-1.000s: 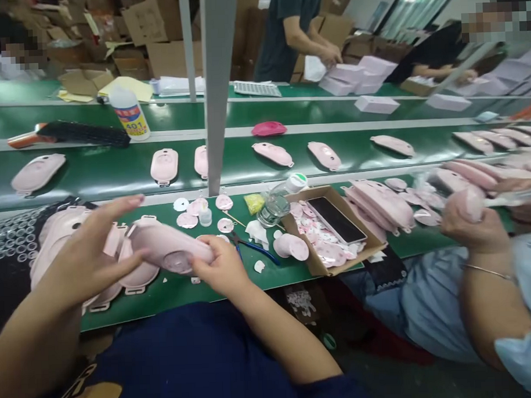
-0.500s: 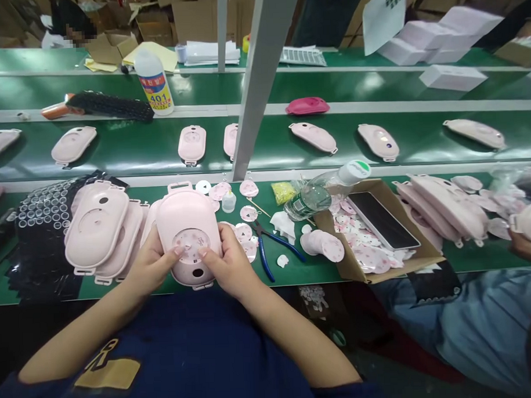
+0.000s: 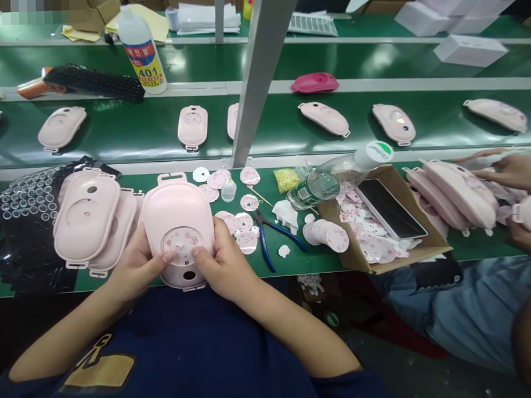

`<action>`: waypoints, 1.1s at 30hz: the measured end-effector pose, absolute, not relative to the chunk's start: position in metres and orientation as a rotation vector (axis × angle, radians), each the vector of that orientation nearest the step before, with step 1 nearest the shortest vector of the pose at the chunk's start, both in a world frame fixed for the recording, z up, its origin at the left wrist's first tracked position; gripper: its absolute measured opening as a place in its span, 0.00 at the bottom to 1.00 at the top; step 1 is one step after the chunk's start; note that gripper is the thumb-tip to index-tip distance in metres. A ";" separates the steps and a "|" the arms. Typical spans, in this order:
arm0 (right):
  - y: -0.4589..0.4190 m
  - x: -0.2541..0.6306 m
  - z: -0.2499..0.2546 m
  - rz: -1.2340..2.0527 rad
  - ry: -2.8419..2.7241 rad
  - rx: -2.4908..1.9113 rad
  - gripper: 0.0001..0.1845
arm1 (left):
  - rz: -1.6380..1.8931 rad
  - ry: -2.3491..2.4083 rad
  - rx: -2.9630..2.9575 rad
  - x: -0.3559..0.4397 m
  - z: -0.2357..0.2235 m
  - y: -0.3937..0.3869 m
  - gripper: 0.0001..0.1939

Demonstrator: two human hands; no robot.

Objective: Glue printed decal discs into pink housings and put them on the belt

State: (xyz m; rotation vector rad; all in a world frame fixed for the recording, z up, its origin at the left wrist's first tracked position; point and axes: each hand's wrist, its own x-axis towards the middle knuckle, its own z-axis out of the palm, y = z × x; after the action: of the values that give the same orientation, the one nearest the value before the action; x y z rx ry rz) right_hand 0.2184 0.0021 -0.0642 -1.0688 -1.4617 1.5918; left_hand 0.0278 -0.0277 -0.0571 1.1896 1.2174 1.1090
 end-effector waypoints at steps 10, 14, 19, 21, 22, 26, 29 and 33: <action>0.025 0.233 -0.078 1.370 -1.734 -1.256 0.30 | 1.045 1.328 1.065 -0.002 -0.066 -0.026 0.37; 0.072 0.249 -0.103 0.767 -1.739 -1.627 0.36 | 1.115 1.337 0.907 -0.011 -0.072 -0.026 0.42; 0.117 0.245 -0.129 0.734 -1.801 -1.625 0.25 | 1.108 1.365 0.963 -0.006 -0.071 -0.023 0.38; 0.119 0.244 -0.129 0.749 -1.820 -1.513 0.19 | 1.102 1.355 1.012 -0.005 -0.070 -0.023 0.36; 0.117 0.245 -0.126 0.762 -1.831 -1.446 0.18 | 1.101 1.353 1.037 -0.005 -0.070 -0.023 0.36; 0.092 0.262 -0.099 0.831 -1.882 -1.176 0.17 | 1.099 1.429 1.152 -0.010 -0.072 -0.028 0.33; 0.066 0.277 -0.065 0.801 -1.964 -0.969 0.18 | 1.108 1.480 1.248 -0.011 -0.072 -0.031 0.31; 0.035 0.285 -0.022 0.670 -2.185 -0.778 0.21 | 1.154 1.452 1.458 -0.005 -0.065 -0.031 0.27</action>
State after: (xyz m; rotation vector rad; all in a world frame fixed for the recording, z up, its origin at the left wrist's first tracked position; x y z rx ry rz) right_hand 0.2851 0.0345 -0.0222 -0.7784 -2.1848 0.6697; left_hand -0.0054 -0.0306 -0.0645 1.4579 1.4518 1.1539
